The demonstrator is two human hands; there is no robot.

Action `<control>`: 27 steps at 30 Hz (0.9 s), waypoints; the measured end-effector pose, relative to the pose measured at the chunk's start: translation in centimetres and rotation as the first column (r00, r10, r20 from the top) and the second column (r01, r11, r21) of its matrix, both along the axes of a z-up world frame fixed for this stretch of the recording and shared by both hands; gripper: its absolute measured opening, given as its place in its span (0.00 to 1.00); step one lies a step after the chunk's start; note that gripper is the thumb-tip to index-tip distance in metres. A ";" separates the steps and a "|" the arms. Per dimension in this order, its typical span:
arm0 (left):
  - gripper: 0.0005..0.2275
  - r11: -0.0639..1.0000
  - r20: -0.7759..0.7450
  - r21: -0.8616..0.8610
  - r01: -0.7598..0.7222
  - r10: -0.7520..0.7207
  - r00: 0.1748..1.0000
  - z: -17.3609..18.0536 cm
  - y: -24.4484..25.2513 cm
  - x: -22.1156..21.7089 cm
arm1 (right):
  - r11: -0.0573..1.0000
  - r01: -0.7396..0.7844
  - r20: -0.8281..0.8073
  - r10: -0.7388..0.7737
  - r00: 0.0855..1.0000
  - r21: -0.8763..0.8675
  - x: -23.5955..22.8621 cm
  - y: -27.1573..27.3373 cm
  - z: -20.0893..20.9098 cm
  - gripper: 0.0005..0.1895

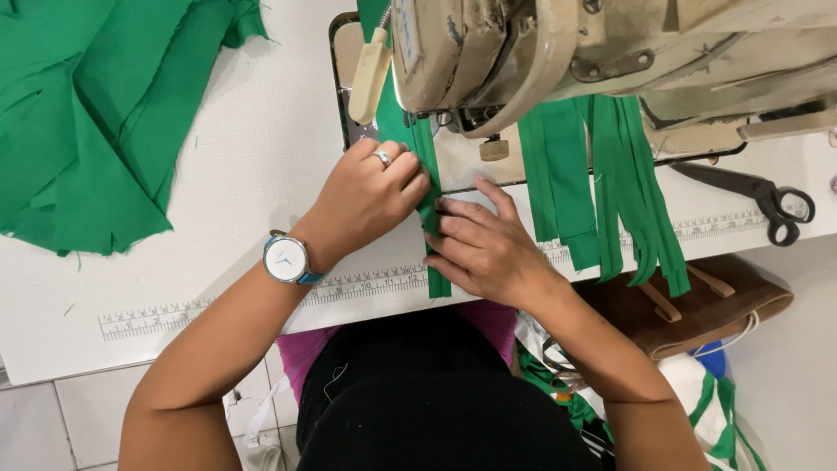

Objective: A person uses an industrial sewing machine to process and sew green fabric strips.

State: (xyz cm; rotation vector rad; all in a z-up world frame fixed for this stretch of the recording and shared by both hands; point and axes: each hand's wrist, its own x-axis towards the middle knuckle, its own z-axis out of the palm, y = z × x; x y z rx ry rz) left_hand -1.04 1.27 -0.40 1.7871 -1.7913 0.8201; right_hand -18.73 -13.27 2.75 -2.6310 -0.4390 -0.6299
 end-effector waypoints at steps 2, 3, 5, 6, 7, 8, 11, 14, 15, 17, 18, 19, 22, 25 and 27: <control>0.08 1.000 -0.036 0.026 -0.003 0.004 0.999 0.0 0.0 0.3 | 1.000 -0.006 0.005 0.006 1.000 -0.005 0.2 -0.3 -0.3 0.10; 0.08 1.000 -0.038 0.026 -0.004 0.005 0.999 -0.6 0.0 0.3 | 1.000 -0.007 0.003 0.007 1.000 -0.005 0.2 -0.4 -0.5 0.10; 0.06 0.999 -0.065 0.034 -0.032 0.034 0.997 -1.7 0.0 0.7 | 1.000 -0.013 0.007 0.013 1.000 -0.013 0.6 -0.6 -0.8 0.10; 0.06 0.999 -0.064 0.035 -0.035 0.037 0.997 -2.1 -0.2 1.0 | 1.000 -0.016 0.008 0.016 1.000 -0.013 0.8 -0.6 -0.8 0.10; 0.07 0.999 -0.070 0.017 -0.049 0.050 0.996 -2.4 -0.3 1.2 | 1.000 -0.012 -0.001 0.012 1.000 -0.018 1.0 -0.7 -0.7 0.10; 0.08 0.998 -0.076 0.000 -0.062 0.062 0.995 -2.7 -0.6 1.4 | 1.000 -0.007 -0.010 0.007 1.000 -0.023 1.1 -0.8 -0.6 0.11; 0.01 0.993 -0.089 0.040 -0.108 0.111 0.990 -3.1 -0.3 1.8 | 1.000 -0.002 -0.028 0.001 1.000 -0.019 1.6 -1.2 -1.0 0.11; 0.08 0.992 -0.087 0.033 -0.124 0.126 0.988 -2.8 -0.7 2.2 | 1.000 0.009 -0.047 -0.009 0.999 -0.006 2.3 -1.2 -0.5 0.11; 0.08 0.992 -0.086 0.032 -0.124 0.127 0.988 -2.8 -0.8 2.3 | 1.000 0.008 -0.046 -0.009 0.999 -0.006 2.5 -1.3 -0.5 0.11; 0.02 0.984 -0.043 -0.033 -0.175 0.173 0.984 -2.9 -1.1 2.5 | 1.000 0.022 -0.057 -0.022 0.998 -0.009 2.7 -1.4 -0.6 0.10; 0.02 0.984 -0.041 -0.034 -0.177 0.175 0.984 -3.1 -1.2 2.7 | 1.000 0.020 -0.056 -0.020 0.998 -0.009 2.8 -1.4 -0.7 0.10; 0.02 0.983 -0.025 -0.045 -0.179 0.178 0.984 -3.4 -1.3 2.8 | 1.000 0.021 -0.048 -0.022 0.999 -0.017 2.9 -1.4 -0.9 0.10; 0.02 0.986 0.002 -0.072 -0.153 0.153 0.988 -2.4 -1.4 2.5 | 0.998 0.034 -0.028 -0.036 0.999 -0.045 3.0 -1.3 -0.5 0.10; 0.05 0.992 0.024 -0.081 -0.099 0.101 0.995 -0.8 -1.6 1.7 | 0.997 0.037 0.000 -0.037 0.999 -0.060 2.6 -1.0 -0.4 0.10; 0.07 0.995 0.034 -0.072 -0.074 0.077 0.996 0.1 -1.5 1.4 | 0.998 0.026 0.013 -0.026 1.000 -0.055 2.3 -0.7 -0.2 0.10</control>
